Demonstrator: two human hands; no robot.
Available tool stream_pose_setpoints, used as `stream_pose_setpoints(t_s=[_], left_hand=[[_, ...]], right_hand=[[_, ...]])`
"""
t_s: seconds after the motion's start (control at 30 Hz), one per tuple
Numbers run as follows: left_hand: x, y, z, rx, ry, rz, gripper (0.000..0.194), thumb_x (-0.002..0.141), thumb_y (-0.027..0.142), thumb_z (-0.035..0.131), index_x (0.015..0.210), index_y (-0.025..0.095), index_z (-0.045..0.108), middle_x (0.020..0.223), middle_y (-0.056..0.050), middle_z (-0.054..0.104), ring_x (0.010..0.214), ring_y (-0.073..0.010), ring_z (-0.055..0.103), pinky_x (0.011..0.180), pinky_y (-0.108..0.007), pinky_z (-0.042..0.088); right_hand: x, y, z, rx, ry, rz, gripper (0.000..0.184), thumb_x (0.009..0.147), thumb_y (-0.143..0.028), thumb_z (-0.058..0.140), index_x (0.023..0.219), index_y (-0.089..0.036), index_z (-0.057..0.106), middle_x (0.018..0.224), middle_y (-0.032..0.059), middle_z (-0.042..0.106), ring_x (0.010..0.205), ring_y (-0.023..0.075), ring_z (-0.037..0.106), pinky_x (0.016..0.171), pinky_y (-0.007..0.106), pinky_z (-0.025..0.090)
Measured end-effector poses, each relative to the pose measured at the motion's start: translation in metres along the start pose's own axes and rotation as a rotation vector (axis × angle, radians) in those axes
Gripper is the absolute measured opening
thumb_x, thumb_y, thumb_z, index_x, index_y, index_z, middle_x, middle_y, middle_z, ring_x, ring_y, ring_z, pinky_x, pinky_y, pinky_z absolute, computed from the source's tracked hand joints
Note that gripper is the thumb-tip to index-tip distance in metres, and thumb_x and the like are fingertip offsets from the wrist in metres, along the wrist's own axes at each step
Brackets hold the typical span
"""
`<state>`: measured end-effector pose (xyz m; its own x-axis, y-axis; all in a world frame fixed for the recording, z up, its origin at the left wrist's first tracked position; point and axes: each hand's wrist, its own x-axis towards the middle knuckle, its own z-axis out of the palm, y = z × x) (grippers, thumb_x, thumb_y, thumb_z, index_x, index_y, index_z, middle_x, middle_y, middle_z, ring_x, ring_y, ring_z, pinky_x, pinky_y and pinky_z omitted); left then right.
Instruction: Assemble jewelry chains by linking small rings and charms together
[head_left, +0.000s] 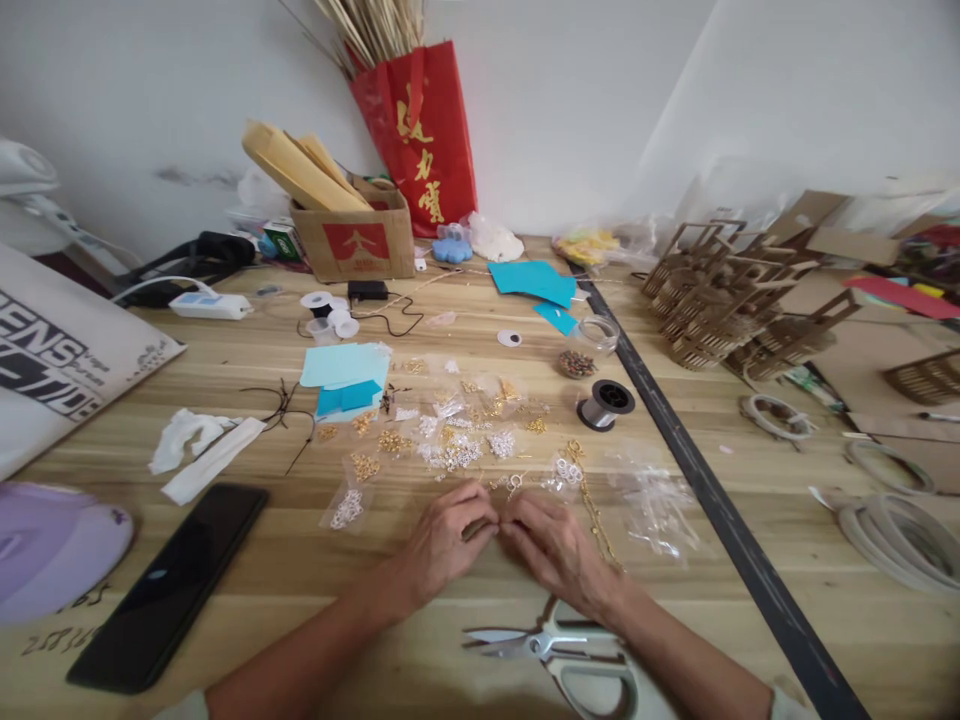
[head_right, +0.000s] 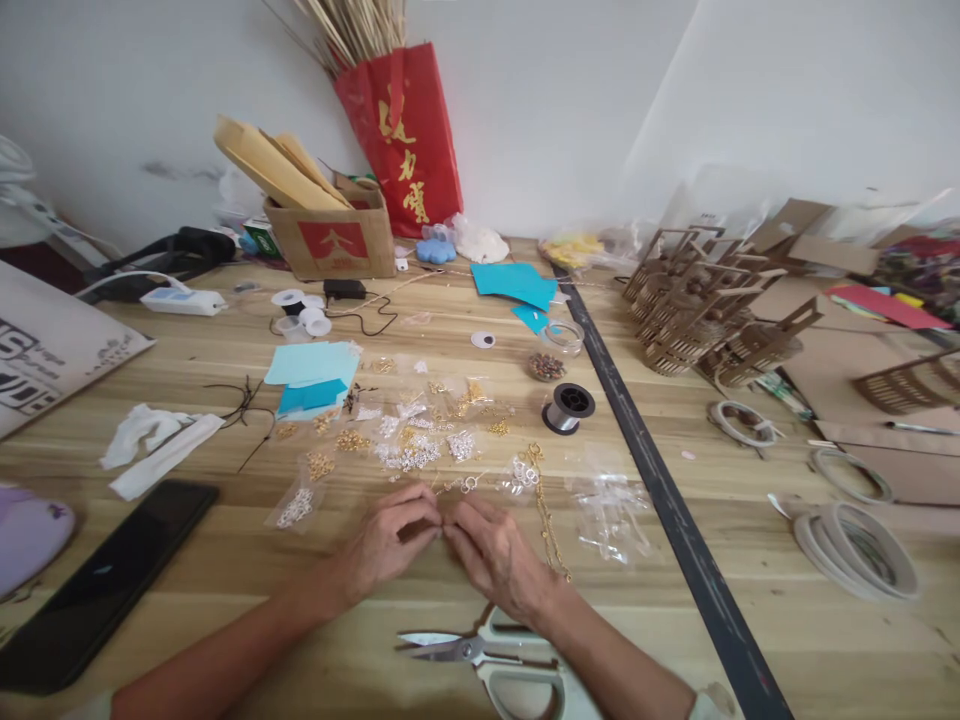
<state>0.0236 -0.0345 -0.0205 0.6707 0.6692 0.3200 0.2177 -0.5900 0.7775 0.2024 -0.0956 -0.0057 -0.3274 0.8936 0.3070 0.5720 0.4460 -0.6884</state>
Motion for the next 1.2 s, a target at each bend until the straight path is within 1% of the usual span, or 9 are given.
stream_pose_setpoints(t_s=[0.17,0.27,0.37,0.47,0.63,0.77,0.97,1.1,1.2], left_hand=[[-0.001,-0.003,0.0,0.022,-0.027,0.009,0.014,0.085,0.014,0.056,0.074,0.016,0.064,0.077,-0.006,0.061,0.073,-0.0167,0.06,0.067,-0.026,0.047],[-0.002,-0.003,0.001,0.052,-0.024,0.002,0.015,0.085,0.014,0.056,0.072,0.015,0.064,0.073,-0.006,0.061,0.068,-0.0162,0.059,0.064,-0.026,0.046],[-0.002,-0.002,0.002,0.059,-0.027,-0.021,0.015,0.084,0.013,0.055,0.071,0.016,0.063,0.072,-0.005,0.062,0.067,-0.0162,0.059,0.064,-0.026,0.046],[-0.001,0.0,0.001,0.025,-0.032,-0.083,0.014,0.082,0.013,0.055,0.07,0.017,0.062,0.071,-0.005,0.063,0.066,-0.0162,0.059,0.064,-0.026,0.045],[0.004,0.006,-0.003,-0.076,-0.066,-0.241,0.012,0.08,0.017,0.058,0.069,0.016,0.064,0.067,-0.003,0.064,0.063,-0.0154,0.057,0.062,-0.025,0.044],[0.006,0.008,-0.004,-0.123,-0.067,-0.26,0.012,0.078,0.018,0.059,0.069,0.016,0.066,0.066,-0.003,0.065,0.063,-0.0151,0.057,0.062,-0.024,0.044],[0.007,0.008,-0.003,-0.125,-0.068,-0.299,0.01,0.076,0.019,0.061,0.069,0.016,0.067,0.066,-0.003,0.065,0.062,-0.0149,0.057,0.061,-0.024,0.042],[0.008,0.009,-0.005,-0.2,-0.081,-0.362,0.013,0.078,0.022,0.061,0.068,0.015,0.066,0.062,-0.001,0.062,0.059,-0.0137,0.053,0.058,-0.022,0.04],[0.009,0.008,-0.007,-0.277,-0.087,-0.401,0.015,0.078,0.025,0.061,0.067,0.015,0.066,0.061,-0.001,0.061,0.06,-0.0135,0.052,0.057,-0.022,0.039]], right_hand=[[0.0,-0.001,0.001,0.055,0.027,0.034,0.018,0.095,-0.016,0.045,0.079,-0.019,0.051,0.072,0.0002,0.054,0.065,0.0131,0.052,0.06,0.023,0.042],[0.001,-0.005,-0.001,0.099,0.033,0.069,0.017,0.095,-0.017,0.046,0.079,-0.019,0.052,0.07,-0.0006,0.054,0.064,0.0126,0.052,0.06,0.022,0.042],[0.002,-0.006,-0.002,0.12,0.027,0.107,0.016,0.095,-0.018,0.047,0.08,-0.019,0.054,0.071,-0.0008,0.056,0.065,0.0127,0.053,0.062,0.022,0.043],[0.001,-0.005,-0.002,0.141,0.028,0.135,0.016,0.094,-0.019,0.048,0.081,-0.018,0.055,0.071,-0.0012,0.056,0.064,0.0121,0.053,0.061,0.022,0.042],[0.001,-0.001,-0.001,0.177,0.049,0.159,0.018,0.094,-0.022,0.047,0.08,-0.018,0.057,0.067,-0.0015,0.057,0.059,0.011,0.051,0.054,0.02,0.04],[0.002,-0.001,-0.002,0.2,0.059,0.171,0.018,0.094,-0.023,0.047,0.08,-0.017,0.057,0.066,-0.002,0.056,0.057,0.0103,0.048,0.051,0.019,0.037],[0.003,0.001,-0.002,0.237,0.067,0.178,0.016,0.092,-0.021,0.049,0.078,-0.017,0.056,0.064,-0.0029,0.054,0.056,0.0092,0.046,0.051,0.019,0.035],[0.001,0.002,0.001,0.224,0.095,0.181,0.011,0.091,-0.02,0.049,0.083,-0.018,0.056,0.066,-0.0025,0.055,0.056,0.0097,0.047,0.05,0.019,0.037],[0.001,0.002,0.002,0.22,0.123,0.164,0.006,0.09,-0.021,0.053,0.085,-0.018,0.055,0.069,-0.0014,0.058,0.058,0.0103,0.051,0.05,0.019,0.04]])
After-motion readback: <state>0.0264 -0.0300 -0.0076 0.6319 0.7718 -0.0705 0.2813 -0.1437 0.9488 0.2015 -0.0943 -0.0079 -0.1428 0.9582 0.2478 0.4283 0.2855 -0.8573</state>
